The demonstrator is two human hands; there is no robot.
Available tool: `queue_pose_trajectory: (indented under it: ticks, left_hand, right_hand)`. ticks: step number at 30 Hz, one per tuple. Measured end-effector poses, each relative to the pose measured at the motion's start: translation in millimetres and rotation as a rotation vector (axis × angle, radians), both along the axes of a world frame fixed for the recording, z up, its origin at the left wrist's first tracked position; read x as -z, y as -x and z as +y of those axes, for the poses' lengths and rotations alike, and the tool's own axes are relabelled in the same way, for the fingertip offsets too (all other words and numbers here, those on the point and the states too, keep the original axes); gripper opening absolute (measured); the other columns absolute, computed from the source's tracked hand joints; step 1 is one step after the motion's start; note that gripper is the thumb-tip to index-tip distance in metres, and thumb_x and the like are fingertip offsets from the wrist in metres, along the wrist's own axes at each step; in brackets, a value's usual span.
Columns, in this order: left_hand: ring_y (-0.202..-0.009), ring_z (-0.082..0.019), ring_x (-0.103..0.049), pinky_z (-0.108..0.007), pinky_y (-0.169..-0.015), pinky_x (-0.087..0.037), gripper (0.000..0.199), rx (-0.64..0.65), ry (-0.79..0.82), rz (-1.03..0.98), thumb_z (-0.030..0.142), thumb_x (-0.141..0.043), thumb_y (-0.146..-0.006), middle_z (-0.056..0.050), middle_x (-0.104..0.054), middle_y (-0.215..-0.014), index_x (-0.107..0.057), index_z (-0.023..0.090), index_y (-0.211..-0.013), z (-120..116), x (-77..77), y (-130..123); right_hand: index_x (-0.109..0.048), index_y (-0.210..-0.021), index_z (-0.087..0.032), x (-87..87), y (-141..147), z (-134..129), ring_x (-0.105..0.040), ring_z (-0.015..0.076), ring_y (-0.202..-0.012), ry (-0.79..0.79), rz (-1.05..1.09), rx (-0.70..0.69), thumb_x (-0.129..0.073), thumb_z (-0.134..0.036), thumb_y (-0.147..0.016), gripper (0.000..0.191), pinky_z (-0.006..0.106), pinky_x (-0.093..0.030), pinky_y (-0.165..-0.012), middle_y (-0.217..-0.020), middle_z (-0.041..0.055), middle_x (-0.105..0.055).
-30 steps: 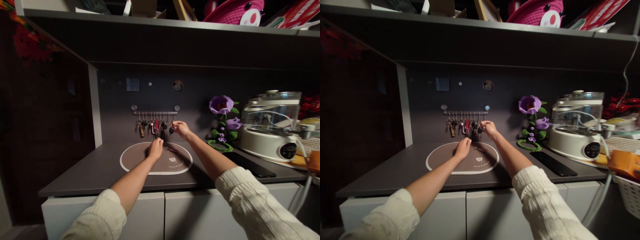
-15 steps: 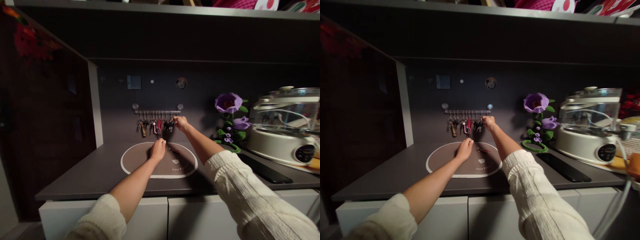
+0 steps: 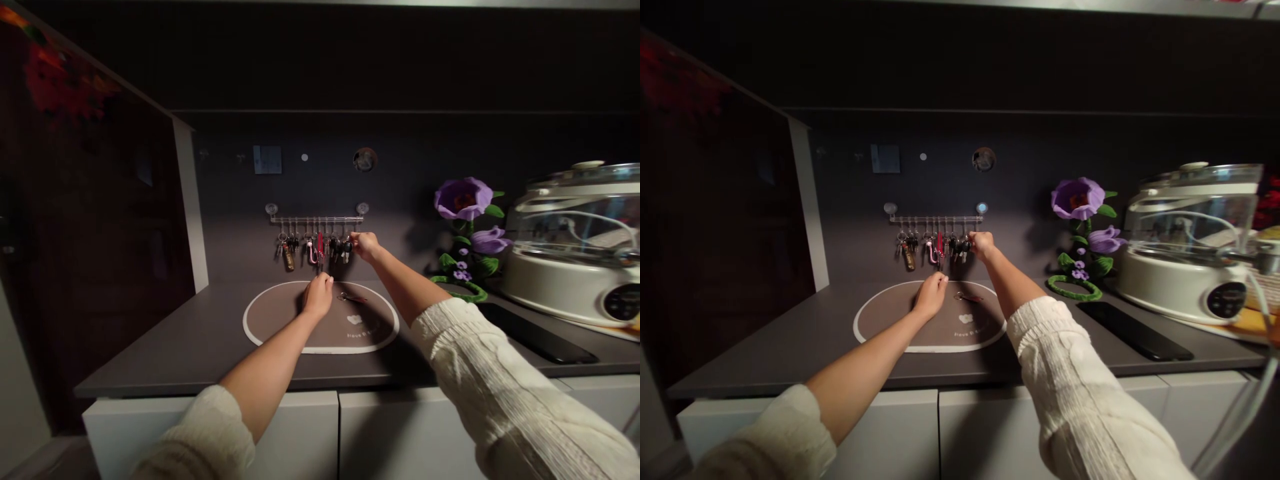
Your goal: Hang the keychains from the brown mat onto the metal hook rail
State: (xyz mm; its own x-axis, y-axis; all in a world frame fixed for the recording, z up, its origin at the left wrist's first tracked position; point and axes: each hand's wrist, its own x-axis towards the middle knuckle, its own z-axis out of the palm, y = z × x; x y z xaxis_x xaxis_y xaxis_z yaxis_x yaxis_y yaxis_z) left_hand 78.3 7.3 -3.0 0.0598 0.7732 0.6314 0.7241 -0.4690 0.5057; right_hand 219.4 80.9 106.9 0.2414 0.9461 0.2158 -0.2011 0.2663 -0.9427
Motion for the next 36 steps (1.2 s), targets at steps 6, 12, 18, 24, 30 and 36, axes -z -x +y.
queue_pose_trajectory:
  ticks: [6,12,18,24,30,36]
  left_hand:
    - [-0.076,-0.017,-0.054,-0.027,-0.067,-0.036,0.021,0.011,-0.001,-0.024,0.026,-0.035,-0.085,-0.007,-0.061,-0.08,-0.052,0.019,-0.075,0,-0.6,0]
    - [-0.077,-0.014,-0.054,-0.025,-0.069,-0.036,0.022,-0.003,0.036,-0.009,0.026,-0.034,-0.086,-0.005,-0.062,-0.082,-0.053,0.018,-0.078,-2,-2.6,0]
    - [-0.075,-0.014,-0.054,-0.024,-0.068,-0.036,0.022,-0.004,0.038,-0.007,0.026,-0.034,-0.086,-0.005,-0.061,-0.08,-0.053,0.018,-0.077,-2,-2.4,1]
    - [-0.072,-0.014,-0.053,-0.024,-0.067,-0.036,0.023,0.016,0.025,-0.024,0.027,-0.034,-0.086,-0.005,-0.061,-0.077,-0.052,0.018,-0.076,1,-0.1,1]
    - [-0.072,-0.013,-0.054,-0.024,-0.067,-0.037,0.019,0.059,0.028,-0.063,0.025,-0.037,-0.085,-0.004,-0.061,-0.077,-0.053,0.018,-0.078,4,2.0,2]
    - [-0.074,-0.013,-0.054,-0.024,-0.07,-0.039,0.016,0.102,0.036,-0.099,0.022,-0.039,-0.083,-0.004,-0.061,-0.079,-0.055,0.018,-0.082,6,3.5,4]
  right_hand:
    - [-0.048,-0.06,-0.014,6.9,-2,0,-0.046,0.0074,-0.044,-0.023,-0.039,-0.004,-0.05,-0.005,-0.071,0.014,0.02,-0.039,-0.045,-0.047,-0.0012,-0.049]
    - [-0.048,-0.058,-0.014,12.6,-2,6,-0.035,0.0039,-0.037,-0.027,-0.1,0.043,-0.048,-0.004,-0.072,0.017,0.017,-0.032,-0.041,-0.041,-0.0048,-0.041]
    - [-0.049,-0.059,-0.014,14.6,-5,7,-0.035,0.0034,-0.038,-0.024,-0.135,0.052,-0.049,-0.006,-0.072,0.015,0.016,-0.033,-0.043,-0.042,-0.0042,-0.042]
    - [-0.052,-0.063,-0.014,13.1,-11,-3,-0.034,0.0037,-0.04,-0.046,-0.184,0.123,-0.052,-0.008,-0.069,0.008,0.016,-0.03,-0.043,-0.046,-0.0043,-0.042]
    - [-0.051,-0.065,-0.015,15.0,-13,-27,-0.035,0.0039,-0.043,-0.041,-0.202,0.156,-0.05,-0.008,-0.069,0.008,0.016,-0.03,-0.043,-0.052,-0.0031,-0.045]
    - [-0.054,-0.068,-0.015,35.0,-12,-53,-0.042,0.0048,-0.05,-0.023,-0.195,0.048,-0.052,-0.01,-0.067,0.005,0.017,-0.033,-0.047,-0.067,0.0006,-0.055]
